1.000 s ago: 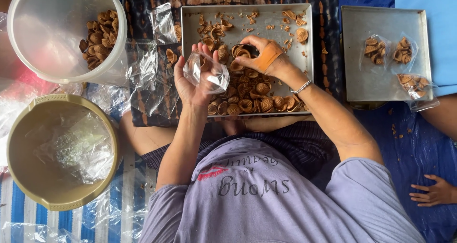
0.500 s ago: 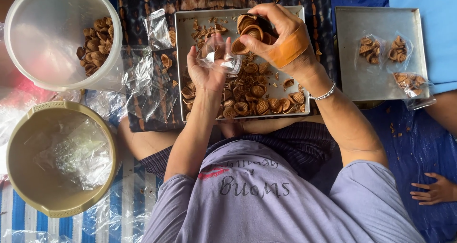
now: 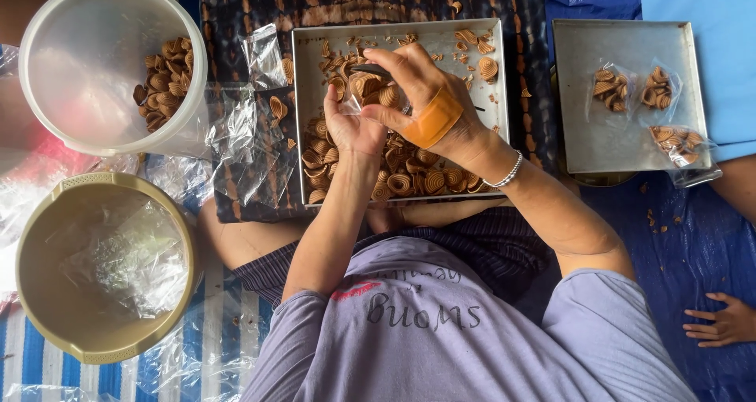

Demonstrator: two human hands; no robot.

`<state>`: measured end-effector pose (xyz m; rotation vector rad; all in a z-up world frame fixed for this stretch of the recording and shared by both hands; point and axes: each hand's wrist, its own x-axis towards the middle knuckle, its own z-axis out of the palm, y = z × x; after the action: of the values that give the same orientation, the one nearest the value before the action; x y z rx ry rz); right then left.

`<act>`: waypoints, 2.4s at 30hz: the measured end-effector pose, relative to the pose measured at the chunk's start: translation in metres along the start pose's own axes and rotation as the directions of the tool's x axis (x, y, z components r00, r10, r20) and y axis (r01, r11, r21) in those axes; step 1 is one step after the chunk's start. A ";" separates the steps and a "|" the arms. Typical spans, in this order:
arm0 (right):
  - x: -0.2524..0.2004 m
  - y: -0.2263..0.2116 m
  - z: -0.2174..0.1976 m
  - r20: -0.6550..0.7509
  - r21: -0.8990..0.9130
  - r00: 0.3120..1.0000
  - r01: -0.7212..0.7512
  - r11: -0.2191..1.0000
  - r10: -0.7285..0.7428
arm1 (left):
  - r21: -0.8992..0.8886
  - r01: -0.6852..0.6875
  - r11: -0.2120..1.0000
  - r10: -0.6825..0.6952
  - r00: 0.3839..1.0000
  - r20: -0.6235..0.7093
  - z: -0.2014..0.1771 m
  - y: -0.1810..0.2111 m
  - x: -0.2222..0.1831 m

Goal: Manually filling small plastic bags with shell-shaped snacks from a metal tray while sitting on the floor.

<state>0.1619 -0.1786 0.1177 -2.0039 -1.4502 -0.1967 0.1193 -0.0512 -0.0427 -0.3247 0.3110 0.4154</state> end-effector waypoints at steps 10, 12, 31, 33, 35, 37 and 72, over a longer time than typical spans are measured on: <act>-0.010 0.009 -0.018 0.110 0.436 0.955 -0.296 0.850 0.276 | -0.240 0.176 0.955 -0.127 0.971 0.204 -0.001 -0.008 0.001; -0.013 0.017 -0.011 0.082 0.414 0.950 -0.307 0.857 0.300 | -0.252 0.283 0.925 -0.193 0.924 0.330 0.002 -0.013 -0.005; 0.007 0.036 -0.077 0.085 0.405 0.982 -0.187 0.895 0.166 | 0.543 0.118 0.831 -0.268 0.941 0.207 0.019 -0.013 -0.045; 0.002 0.037 -0.077 0.155 0.404 0.965 -0.255 0.878 0.209 | 0.553 0.092 0.828 -0.281 0.921 0.268 0.021 -0.014 -0.049; 0.002 0.036 -0.082 0.189 0.486 0.953 -0.300 0.821 0.236 | 0.594 0.141 0.792 -0.400 0.855 0.330 0.025 -0.015 -0.050; 0.003 0.034 -0.085 0.226 0.563 0.940 -0.340 0.753 0.256 | 0.638 0.179 0.749 -0.510 0.770 0.383 0.028 -0.015 -0.052; -0.046 0.039 -0.047 -0.109 -0.024 0.987 0.115 0.993 -0.117 | 0.561 0.299 0.772 -0.428 0.897 0.110 0.029 -0.006 -0.056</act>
<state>0.1911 -0.2492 0.1168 -1.8933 -1.4998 -0.3657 0.0798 -0.0652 0.0054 0.2163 0.1149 -0.0366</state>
